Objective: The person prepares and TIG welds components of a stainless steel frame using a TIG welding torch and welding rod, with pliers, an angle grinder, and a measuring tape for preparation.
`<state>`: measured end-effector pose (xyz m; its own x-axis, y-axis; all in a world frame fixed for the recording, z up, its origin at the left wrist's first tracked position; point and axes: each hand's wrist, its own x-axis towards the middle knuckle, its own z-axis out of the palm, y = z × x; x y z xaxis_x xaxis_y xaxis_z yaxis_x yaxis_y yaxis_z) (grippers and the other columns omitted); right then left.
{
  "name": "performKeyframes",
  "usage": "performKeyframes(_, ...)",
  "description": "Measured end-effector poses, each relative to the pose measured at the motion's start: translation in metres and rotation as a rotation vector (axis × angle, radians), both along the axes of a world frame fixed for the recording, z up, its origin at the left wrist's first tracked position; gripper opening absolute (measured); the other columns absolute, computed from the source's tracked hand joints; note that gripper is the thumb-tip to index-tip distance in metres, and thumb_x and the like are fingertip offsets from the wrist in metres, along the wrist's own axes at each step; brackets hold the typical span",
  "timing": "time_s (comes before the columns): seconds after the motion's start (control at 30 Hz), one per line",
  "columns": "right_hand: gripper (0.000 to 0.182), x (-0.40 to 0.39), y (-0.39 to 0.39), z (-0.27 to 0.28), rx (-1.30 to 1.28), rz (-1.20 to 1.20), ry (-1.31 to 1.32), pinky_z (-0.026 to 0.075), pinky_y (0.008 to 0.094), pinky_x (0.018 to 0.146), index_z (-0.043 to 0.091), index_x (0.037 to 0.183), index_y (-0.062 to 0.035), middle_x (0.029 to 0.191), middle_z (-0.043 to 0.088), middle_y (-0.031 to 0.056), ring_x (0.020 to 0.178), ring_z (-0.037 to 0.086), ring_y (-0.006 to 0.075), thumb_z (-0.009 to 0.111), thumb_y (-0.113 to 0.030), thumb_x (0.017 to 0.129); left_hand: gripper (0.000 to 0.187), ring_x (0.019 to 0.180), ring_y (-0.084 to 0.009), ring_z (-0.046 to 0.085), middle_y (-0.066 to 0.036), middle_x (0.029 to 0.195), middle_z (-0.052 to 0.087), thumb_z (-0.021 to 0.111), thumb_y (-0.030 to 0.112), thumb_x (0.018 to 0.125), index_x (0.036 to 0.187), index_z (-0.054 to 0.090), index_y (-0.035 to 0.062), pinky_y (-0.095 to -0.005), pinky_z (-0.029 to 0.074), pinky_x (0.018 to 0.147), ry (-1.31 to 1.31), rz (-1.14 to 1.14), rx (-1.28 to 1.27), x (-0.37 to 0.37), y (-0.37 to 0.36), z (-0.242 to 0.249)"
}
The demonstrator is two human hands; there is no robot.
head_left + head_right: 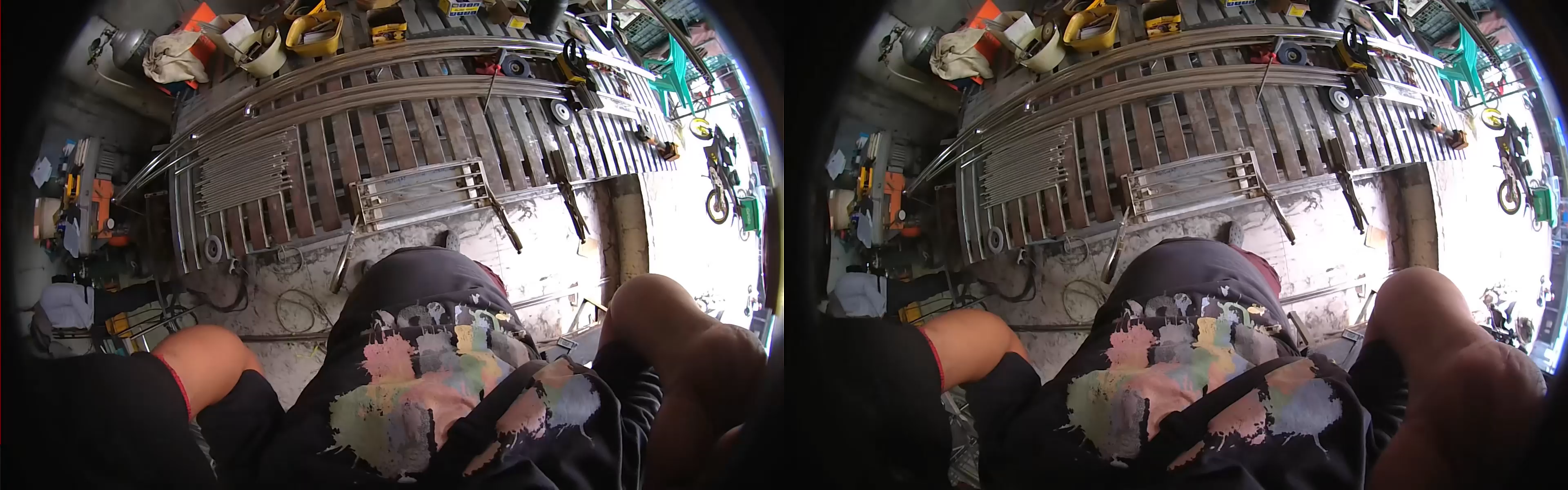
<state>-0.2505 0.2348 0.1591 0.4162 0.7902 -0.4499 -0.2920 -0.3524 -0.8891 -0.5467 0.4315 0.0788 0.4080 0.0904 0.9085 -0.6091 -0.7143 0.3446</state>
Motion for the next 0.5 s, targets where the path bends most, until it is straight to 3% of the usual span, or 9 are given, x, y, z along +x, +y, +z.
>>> performKeyframes(0.17, 0.068, 0.015, -0.001, 0.012, 0.015, 0.017, -0.025, 0.053, 0.0364, 0.093, 0.047, 0.138, 0.0131, 0.128, 0.061, 0.0242, 0.107, 0.063, 0.0271, 0.072, -0.019, 0.084, 0.026, 0.075, -0.0036, 0.049, 0.006, 0.084, 0.054, 0.073, 0.032, 0.095, 0.101, 0.059, 0.0101, -0.0302, 0.033, 0.100, 0.004, 0.006, 0.013, 0.009, 0.002, 0.008)
performKeyframes(0.27, 0.069, 0.021, 0.010, 0.018, 0.175, 0.004, -0.114, 0.052, 0.0372, 0.094, 0.046, 0.139, 0.0135, 0.130, 0.060, 0.0249, 0.109, 0.063, 0.0279, 0.072, -0.019, 0.084, 0.025, 0.071, -0.0018, 0.049, 0.008, 0.082, 0.054, 0.074, 0.031, 0.094, 0.099, 0.059, 0.0114, -0.0291, 0.033, 0.099, -0.017, -0.009, 0.079, 0.007, -0.005, 0.013)
performKeyframes(0.33, 0.071, 0.028, -0.030, 0.011, 0.032, 0.030, -0.052, 0.052, 0.0378, 0.096, 0.045, 0.140, 0.0138, 0.131, 0.059, 0.0254, 0.110, 0.062, 0.0283, 0.073, -0.020, 0.084, 0.024, 0.069, -0.0006, 0.049, 0.010, 0.080, 0.054, 0.075, 0.030, 0.094, 0.098, 0.060, 0.0123, -0.0284, 0.032, 0.098, 0.026, 0.015, 0.016, 0.007, 0.003, 0.018)
performKeyframes(0.5, 0.074, 0.016, -0.005, 0.014, 0.079, 0.032, -0.079, 0.050, 0.0391, 0.099, 0.043, 0.142, 0.0145, 0.134, 0.057, 0.0265, 0.114, 0.061, 0.0296, 0.074, -0.021, 0.085, 0.023, 0.067, 0.0001, 0.049, 0.011, 0.078, 0.054, 0.076, 0.029, 0.093, 0.096, 0.060, 0.0133, -0.0279, 0.033, 0.098, 0.018, 0.012, 0.031, 0.014, 0.000, 0.017)
